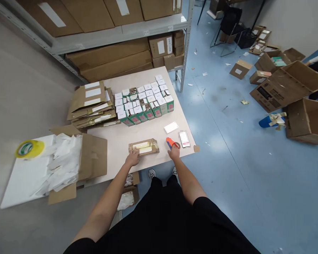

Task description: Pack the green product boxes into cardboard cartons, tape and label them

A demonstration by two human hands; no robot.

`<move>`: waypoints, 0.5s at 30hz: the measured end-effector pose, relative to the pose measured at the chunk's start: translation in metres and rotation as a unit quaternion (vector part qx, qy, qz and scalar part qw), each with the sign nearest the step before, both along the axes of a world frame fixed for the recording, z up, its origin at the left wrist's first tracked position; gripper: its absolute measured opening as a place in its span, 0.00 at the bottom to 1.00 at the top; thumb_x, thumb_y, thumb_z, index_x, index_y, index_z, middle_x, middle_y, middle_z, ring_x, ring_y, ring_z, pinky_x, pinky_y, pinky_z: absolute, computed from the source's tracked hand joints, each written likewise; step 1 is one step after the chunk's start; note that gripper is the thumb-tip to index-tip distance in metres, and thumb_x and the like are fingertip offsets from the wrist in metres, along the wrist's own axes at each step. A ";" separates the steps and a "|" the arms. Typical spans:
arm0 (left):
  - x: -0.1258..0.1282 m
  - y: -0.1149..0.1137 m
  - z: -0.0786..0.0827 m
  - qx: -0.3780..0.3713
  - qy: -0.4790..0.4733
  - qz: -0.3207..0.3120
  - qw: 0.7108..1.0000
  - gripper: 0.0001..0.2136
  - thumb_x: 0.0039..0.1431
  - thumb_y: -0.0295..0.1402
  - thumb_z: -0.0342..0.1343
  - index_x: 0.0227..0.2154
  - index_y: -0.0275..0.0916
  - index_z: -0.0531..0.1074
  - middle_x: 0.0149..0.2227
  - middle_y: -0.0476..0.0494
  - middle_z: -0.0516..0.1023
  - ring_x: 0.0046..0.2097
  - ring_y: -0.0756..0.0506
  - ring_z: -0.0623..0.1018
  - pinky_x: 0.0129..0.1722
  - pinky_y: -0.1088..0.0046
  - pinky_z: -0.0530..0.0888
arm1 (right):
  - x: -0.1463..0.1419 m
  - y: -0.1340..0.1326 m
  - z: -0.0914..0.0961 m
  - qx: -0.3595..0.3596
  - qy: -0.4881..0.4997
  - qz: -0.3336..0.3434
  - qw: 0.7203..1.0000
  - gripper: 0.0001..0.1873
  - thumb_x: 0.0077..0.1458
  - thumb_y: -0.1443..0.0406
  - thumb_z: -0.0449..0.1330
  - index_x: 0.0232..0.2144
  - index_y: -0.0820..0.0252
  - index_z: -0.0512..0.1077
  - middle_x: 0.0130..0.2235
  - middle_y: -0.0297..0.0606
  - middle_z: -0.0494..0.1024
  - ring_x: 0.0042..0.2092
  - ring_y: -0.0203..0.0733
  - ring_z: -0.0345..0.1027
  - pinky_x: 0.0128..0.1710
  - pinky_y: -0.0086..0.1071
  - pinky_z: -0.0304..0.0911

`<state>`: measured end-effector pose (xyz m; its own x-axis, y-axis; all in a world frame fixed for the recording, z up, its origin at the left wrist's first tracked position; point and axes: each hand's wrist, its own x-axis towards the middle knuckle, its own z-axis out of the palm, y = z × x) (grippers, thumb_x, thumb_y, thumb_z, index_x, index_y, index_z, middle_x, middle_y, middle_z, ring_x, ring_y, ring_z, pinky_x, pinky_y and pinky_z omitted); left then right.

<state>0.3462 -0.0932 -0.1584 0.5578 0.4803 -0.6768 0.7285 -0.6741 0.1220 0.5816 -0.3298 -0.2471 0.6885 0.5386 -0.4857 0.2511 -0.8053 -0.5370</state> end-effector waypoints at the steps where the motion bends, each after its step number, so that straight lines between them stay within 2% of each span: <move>1: 0.000 0.000 0.000 -0.003 -0.006 0.003 1.000 0.43 0.56 0.33 0.58 0.74 0.35 0.49 0.76 0.34 0.36 0.75 0.27 0.38 0.71 0.50 0.54 | 0.001 0.003 -0.002 -0.010 0.009 -0.008 1.000 0.28 0.55 0.61 0.65 0.57 0.60 0.71 0.54 0.54 0.75 0.61 0.61 0.66 0.60 0.47 0.59; 4: 0.000 -0.002 0.001 -0.016 -0.021 0.017 1.000 0.42 0.56 0.34 0.59 0.73 0.37 0.50 0.76 0.35 0.36 0.75 0.27 0.38 0.69 0.48 0.55 | 0.009 0.012 -0.001 -0.034 0.044 -0.039 0.998 0.22 0.56 0.59 0.64 0.51 0.61 0.73 0.50 0.56 0.78 0.59 0.61 0.69 0.58 0.48 0.61; 6: 0.000 -0.003 0.001 -0.020 -0.023 0.030 0.999 0.41 0.57 0.34 0.58 0.73 0.39 0.51 0.76 0.35 0.36 0.75 0.27 0.38 0.69 0.45 0.56 | 0.014 0.019 0.004 -0.011 0.035 -0.063 0.997 0.19 0.56 0.57 0.63 0.47 0.60 0.74 0.49 0.55 0.79 0.57 0.61 0.71 0.55 0.46 0.64; 10: 0.001 -0.007 -0.001 -0.021 -0.033 0.048 0.998 0.40 0.58 0.31 0.56 0.73 0.41 0.51 0.76 0.37 0.36 0.75 0.28 0.38 0.69 0.42 0.53 | 0.011 0.036 0.033 0.125 -0.014 -0.111 0.986 0.17 0.54 0.55 0.63 0.43 0.57 0.73 0.49 0.50 0.79 0.53 0.56 0.73 0.50 0.42 0.67; 13: -0.001 -0.009 -0.002 -0.020 -0.032 0.044 0.998 0.40 0.58 0.30 0.54 0.74 0.41 0.49 0.77 0.40 0.34 0.76 0.31 0.38 0.70 0.44 0.52 | -0.007 0.055 0.064 0.242 0.063 -0.104 0.963 0.20 0.52 0.51 0.64 0.43 0.55 0.71 0.43 0.43 0.80 0.46 0.52 0.74 0.47 0.42 0.69; 15: -0.002 -0.009 -0.002 -0.020 -0.037 0.039 0.998 0.40 0.58 0.30 0.53 0.74 0.42 0.48 0.77 0.41 0.34 0.76 0.32 0.37 0.70 0.45 0.52 | -0.024 0.071 0.083 0.325 0.150 -0.081 0.930 0.22 0.49 0.50 0.67 0.42 0.55 0.70 0.40 0.38 0.81 0.43 0.50 0.74 0.47 0.41 0.69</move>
<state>0.3442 -0.1025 -0.1605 0.5689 0.4978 -0.6546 0.7668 -0.6087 0.2035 0.5578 -0.2591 -0.1643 0.6722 0.6870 -0.2760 -0.0840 -0.2996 -0.9503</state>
